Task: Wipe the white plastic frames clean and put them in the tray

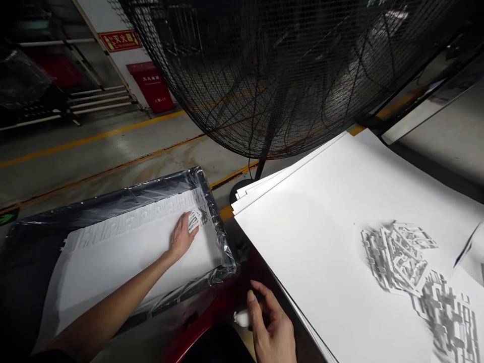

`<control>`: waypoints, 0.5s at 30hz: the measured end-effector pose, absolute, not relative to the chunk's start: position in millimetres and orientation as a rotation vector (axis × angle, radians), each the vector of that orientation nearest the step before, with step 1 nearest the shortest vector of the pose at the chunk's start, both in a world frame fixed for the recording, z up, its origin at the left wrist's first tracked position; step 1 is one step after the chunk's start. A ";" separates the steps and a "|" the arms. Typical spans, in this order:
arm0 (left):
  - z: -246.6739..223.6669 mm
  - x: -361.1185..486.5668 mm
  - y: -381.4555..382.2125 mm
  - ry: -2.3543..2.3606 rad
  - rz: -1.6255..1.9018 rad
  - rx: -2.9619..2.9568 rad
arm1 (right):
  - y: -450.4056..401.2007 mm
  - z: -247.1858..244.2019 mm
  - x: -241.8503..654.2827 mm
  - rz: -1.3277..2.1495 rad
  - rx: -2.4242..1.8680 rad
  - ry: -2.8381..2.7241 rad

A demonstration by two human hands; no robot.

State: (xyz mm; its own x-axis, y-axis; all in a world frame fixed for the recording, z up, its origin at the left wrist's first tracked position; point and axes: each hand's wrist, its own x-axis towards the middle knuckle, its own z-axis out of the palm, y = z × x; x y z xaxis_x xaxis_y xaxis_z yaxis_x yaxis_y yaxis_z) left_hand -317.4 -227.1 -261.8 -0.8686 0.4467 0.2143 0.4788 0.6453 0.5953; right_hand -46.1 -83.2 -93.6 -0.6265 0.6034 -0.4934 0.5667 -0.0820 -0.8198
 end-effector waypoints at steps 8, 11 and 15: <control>-250.8 -322.2 -223.3 -2.862 -0.958 -0.450 | -83.2 -91.8 -44.1 1.840 -1.342 -2.150; -245.2 -322.2 -220.0 -2.900 -0.894 -0.295 | -81.1 -91.3 -43.3 1.841 -1.375 -2.139; -240.4 -317.0 -214.1 -2.980 -0.846 -0.192 | -80.1 -93.1 -42.7 1.857 -1.378 -2.129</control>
